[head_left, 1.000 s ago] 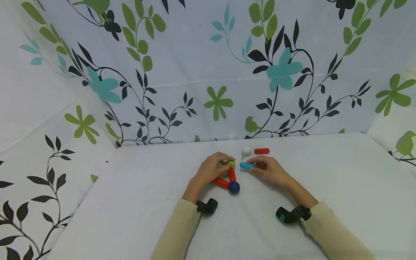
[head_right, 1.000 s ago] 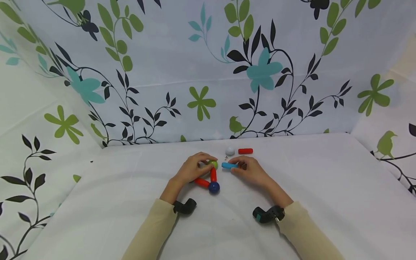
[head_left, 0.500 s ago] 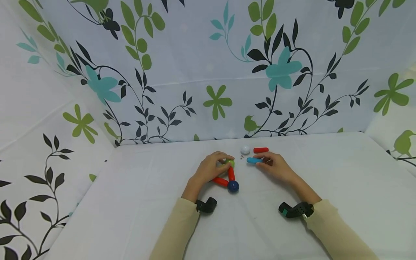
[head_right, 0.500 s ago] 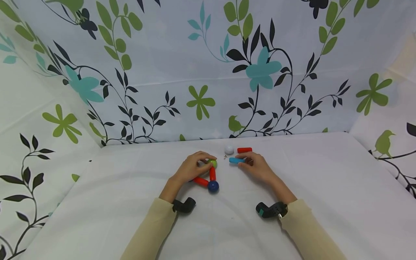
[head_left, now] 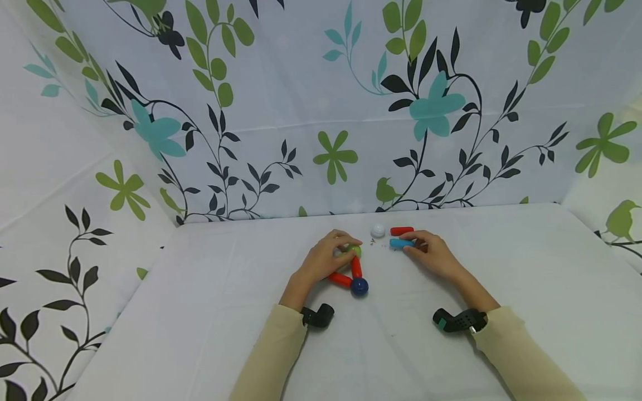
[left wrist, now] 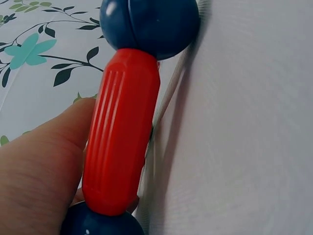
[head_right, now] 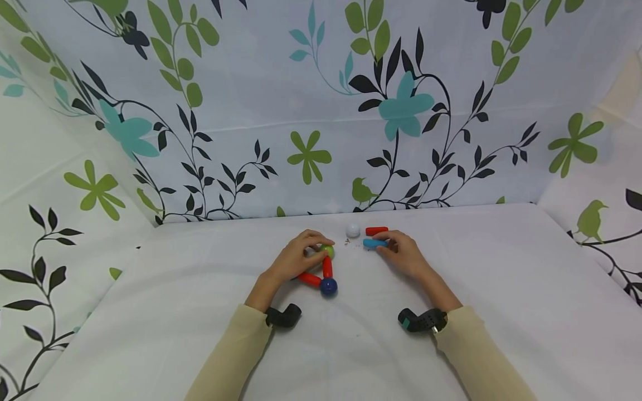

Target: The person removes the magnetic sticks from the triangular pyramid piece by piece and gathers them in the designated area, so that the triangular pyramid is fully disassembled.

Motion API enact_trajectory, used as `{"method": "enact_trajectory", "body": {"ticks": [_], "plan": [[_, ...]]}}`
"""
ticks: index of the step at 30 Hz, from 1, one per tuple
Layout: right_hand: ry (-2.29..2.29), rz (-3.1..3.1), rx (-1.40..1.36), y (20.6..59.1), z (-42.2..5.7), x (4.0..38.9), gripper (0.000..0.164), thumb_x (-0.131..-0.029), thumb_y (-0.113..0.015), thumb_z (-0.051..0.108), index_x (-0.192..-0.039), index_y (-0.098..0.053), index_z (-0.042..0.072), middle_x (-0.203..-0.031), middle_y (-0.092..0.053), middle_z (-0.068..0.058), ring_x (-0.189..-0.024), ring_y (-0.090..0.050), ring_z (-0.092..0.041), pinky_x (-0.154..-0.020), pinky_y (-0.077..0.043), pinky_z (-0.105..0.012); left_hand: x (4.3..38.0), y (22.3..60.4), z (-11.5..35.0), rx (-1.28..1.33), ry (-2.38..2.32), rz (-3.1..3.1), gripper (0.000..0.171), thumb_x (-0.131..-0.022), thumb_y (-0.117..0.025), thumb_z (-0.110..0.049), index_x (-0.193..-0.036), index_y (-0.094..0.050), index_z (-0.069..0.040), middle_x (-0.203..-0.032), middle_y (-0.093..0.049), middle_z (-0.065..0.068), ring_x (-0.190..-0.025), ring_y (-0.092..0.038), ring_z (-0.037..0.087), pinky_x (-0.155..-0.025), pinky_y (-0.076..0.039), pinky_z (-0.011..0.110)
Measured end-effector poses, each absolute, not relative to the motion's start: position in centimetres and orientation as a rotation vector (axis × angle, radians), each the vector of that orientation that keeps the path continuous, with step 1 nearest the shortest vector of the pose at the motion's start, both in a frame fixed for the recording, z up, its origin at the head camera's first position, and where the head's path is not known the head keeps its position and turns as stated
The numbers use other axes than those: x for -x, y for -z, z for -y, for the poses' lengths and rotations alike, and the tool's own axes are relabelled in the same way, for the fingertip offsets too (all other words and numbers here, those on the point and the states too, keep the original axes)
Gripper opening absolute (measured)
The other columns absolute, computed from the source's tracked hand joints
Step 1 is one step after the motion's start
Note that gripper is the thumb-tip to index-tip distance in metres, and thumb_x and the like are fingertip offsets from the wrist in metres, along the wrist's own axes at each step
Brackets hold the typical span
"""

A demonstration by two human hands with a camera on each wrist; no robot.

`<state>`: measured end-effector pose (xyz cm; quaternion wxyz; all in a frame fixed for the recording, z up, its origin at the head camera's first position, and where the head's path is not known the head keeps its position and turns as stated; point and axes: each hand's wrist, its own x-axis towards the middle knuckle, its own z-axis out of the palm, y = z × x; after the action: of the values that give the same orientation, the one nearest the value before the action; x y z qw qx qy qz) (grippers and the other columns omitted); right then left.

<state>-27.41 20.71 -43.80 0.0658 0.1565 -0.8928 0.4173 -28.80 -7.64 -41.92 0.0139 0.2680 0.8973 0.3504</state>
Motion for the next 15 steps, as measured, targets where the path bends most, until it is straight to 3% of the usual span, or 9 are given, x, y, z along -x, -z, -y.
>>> {"method": "enact_trajectory", "body": {"ticks": [8, 15], "plan": [[-1.214, 2.7, -0.44, 44.03, -20.77, 27.42, 0.027, -0.092, -0.064, 0.003, -0.119, -0.064, -0.001, -0.093, -0.058, -0.012, -0.084, -0.049, -0.024, -0.072, -0.043, -0.026, 28.92, 41.95, 7.68, -0.939, -1.098, -2.752, 0.023, -0.098, -0.059, -0.019, -0.117, -0.073, -0.017, -0.131, -0.054, 0.003, -0.123, -0.052, 0.023, -0.104, -0.043, 0.041], [-1.201, 2.683, -0.407, 44.18, -20.98, 27.49, 0.027, -0.092, -0.062, 0.001, -0.12, -0.064, -0.001, -0.105, -0.058, -0.018, -0.086, -0.049, -0.025, -0.072, -0.043, -0.028, 28.94, 42.06, 7.67, -0.928, -1.143, -2.694, 0.024, -0.096, -0.057, -0.009, -0.115, -0.071, -0.013, -0.131, -0.055, 0.005, -0.125, -0.05, 0.022, -0.107, -0.04, 0.039]]}}
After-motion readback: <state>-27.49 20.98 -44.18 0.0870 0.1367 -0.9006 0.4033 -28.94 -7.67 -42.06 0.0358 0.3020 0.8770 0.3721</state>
